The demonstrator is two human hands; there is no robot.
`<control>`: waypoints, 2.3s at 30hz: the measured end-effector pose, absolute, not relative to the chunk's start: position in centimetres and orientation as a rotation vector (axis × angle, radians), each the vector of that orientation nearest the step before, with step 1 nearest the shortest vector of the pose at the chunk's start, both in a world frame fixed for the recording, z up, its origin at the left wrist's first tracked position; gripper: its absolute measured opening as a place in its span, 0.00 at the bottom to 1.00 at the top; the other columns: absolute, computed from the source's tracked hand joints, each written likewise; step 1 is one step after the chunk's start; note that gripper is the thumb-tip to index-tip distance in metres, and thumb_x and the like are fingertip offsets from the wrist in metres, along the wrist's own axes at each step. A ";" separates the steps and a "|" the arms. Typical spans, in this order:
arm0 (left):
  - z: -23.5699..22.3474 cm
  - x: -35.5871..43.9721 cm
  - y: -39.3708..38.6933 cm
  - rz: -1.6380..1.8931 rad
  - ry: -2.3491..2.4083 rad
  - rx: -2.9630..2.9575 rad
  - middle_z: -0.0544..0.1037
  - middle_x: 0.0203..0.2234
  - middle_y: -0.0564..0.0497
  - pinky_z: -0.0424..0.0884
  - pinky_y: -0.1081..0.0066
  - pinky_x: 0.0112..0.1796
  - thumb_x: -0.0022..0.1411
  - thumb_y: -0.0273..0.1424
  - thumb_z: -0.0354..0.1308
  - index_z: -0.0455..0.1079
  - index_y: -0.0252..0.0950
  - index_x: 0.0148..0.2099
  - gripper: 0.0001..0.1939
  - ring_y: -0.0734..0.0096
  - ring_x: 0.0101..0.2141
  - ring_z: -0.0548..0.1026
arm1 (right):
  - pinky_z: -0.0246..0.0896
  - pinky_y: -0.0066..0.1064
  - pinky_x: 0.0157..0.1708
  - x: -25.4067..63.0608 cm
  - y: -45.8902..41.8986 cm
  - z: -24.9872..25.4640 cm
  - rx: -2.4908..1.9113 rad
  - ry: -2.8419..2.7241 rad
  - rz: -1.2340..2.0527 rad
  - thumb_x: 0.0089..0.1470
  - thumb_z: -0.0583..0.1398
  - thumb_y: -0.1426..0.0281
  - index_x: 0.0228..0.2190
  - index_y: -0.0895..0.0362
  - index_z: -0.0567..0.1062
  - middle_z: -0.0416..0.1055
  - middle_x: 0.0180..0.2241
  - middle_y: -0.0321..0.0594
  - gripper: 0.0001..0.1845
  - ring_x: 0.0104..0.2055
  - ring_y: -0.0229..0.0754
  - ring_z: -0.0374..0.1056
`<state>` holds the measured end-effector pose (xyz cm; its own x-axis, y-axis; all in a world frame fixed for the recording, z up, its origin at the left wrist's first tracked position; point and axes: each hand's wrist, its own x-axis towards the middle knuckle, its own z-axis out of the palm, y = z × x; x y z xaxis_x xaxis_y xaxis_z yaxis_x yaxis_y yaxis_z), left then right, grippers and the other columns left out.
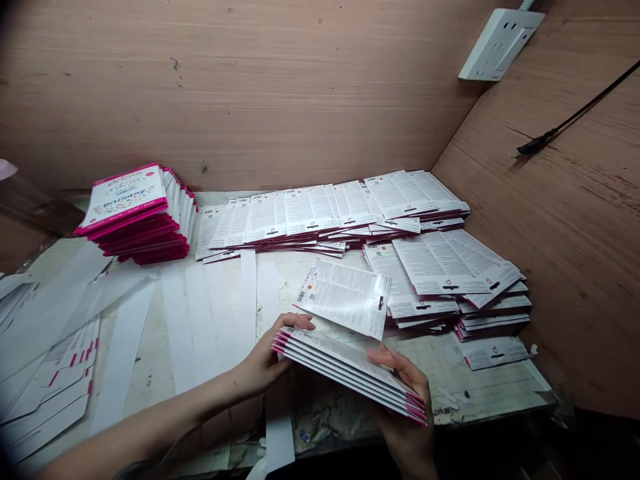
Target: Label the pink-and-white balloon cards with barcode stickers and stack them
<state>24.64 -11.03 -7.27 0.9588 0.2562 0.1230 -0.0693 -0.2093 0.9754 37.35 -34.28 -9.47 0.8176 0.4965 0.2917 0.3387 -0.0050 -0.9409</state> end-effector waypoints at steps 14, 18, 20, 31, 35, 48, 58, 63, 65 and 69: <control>-5.3 14.8 -9.3 0.379 0.967 1.538 0.67 0.57 0.36 0.72 0.50 0.49 0.58 0.45 0.62 0.39 0.39 0.66 0.45 0.51 0.52 0.73 | 0.73 0.40 0.31 36.9 -20.6 -6.0 -1.546 -0.523 1.031 0.39 0.70 0.63 0.42 0.51 0.60 0.76 0.34 0.37 0.32 0.33 0.47 0.75; -6.7 14.4 -8.2 0.399 0.871 2.264 0.43 0.68 0.37 0.43 0.37 0.61 0.55 0.48 0.63 0.43 0.43 0.69 0.48 0.40 0.66 0.43 | 0.71 0.42 0.33 37.3 -18.1 -8.4 -1.788 -0.639 0.959 0.36 0.69 0.62 0.42 0.52 0.61 0.75 0.33 0.36 0.32 0.34 0.48 0.74; -7.0 15.3 -7.5 0.212 0.603 2.449 0.44 0.68 0.40 0.35 0.34 0.60 0.46 0.53 0.67 0.58 0.44 0.63 0.46 0.33 0.66 0.36 | 0.71 0.44 0.37 37.4 -18.2 -9.1 -1.941 -0.744 0.866 0.38 0.68 0.62 0.44 0.53 0.61 0.74 0.36 0.40 0.32 0.37 0.50 0.74; -8.3 17.3 -6.9 0.033 0.491 2.465 0.51 0.65 0.39 0.38 0.29 0.57 0.31 0.56 0.71 0.66 0.44 0.56 0.48 0.25 0.63 0.43 | 0.63 0.50 0.45 36.8 -11.5 -6.7 -2.261 -1.649 0.247 0.57 0.55 0.72 0.47 0.54 0.69 0.64 0.46 0.54 0.15 0.52 0.59 0.60; -8.3 17.2 -7.0 0.057 0.506 2.467 0.53 0.65 0.38 0.39 0.31 0.58 0.30 0.54 0.71 0.66 0.42 0.54 0.48 0.26 0.63 0.44 | 0.62 0.48 0.48 40.0 -4.5 -7.1 -2.149 -1.640 0.425 0.51 0.57 0.78 0.46 0.58 0.69 0.67 0.42 0.50 0.19 0.49 0.54 0.61; -9.4 16.9 -7.1 0.130 0.546 2.441 0.54 0.65 0.34 0.38 0.37 0.61 0.26 0.49 0.74 0.56 0.36 0.59 0.58 0.33 0.65 0.45 | 0.69 0.34 0.34 38.7 -12.5 -4.3 -1.523 -1.217 0.932 0.49 0.64 0.64 0.46 0.52 0.62 0.69 0.41 0.38 0.24 0.33 0.37 0.69; -7.9 17.4 -7.2 -0.113 0.545 2.564 0.46 0.68 0.43 0.39 0.37 0.60 0.34 0.52 0.72 0.51 0.51 0.68 0.60 0.30 0.65 0.41 | 0.70 0.38 0.44 34.0 -23.1 -8.2 -1.444 -1.771 0.333 0.60 0.56 0.76 0.44 0.55 0.72 0.75 0.37 0.43 0.11 0.46 0.44 0.70; -7.5 17.6 -7.0 -0.165 0.530 2.581 0.41 0.70 0.45 0.38 0.35 0.59 0.33 0.55 0.71 0.54 0.49 0.67 0.59 0.26 0.64 0.40 | 0.70 0.44 0.41 32.3 -28.7 -7.4 -1.567 -2.074 0.330 0.53 0.65 0.66 0.45 0.59 0.72 0.73 0.43 0.50 0.19 0.47 0.53 0.66; -7.5 17.7 -6.9 -0.185 0.497 2.579 0.39 0.70 0.47 0.37 0.32 0.58 0.34 0.55 0.71 0.53 0.48 0.68 0.60 0.23 0.64 0.39 | 0.69 0.43 0.40 31.9 -29.6 -7.0 -1.596 -2.083 0.192 0.55 0.61 0.74 0.42 0.59 0.73 0.73 0.41 0.49 0.11 0.45 0.51 0.65; -7.6 17.8 -6.8 -0.212 0.439 2.585 0.49 0.69 0.50 0.34 0.29 0.57 0.36 0.54 0.70 0.49 0.45 0.70 0.61 0.19 0.63 0.37 | 0.66 0.37 0.38 32.0 -28.1 -6.1 -1.578 -1.895 0.192 0.57 0.56 0.80 0.37 0.57 0.73 0.71 0.34 0.43 0.09 0.40 0.44 0.65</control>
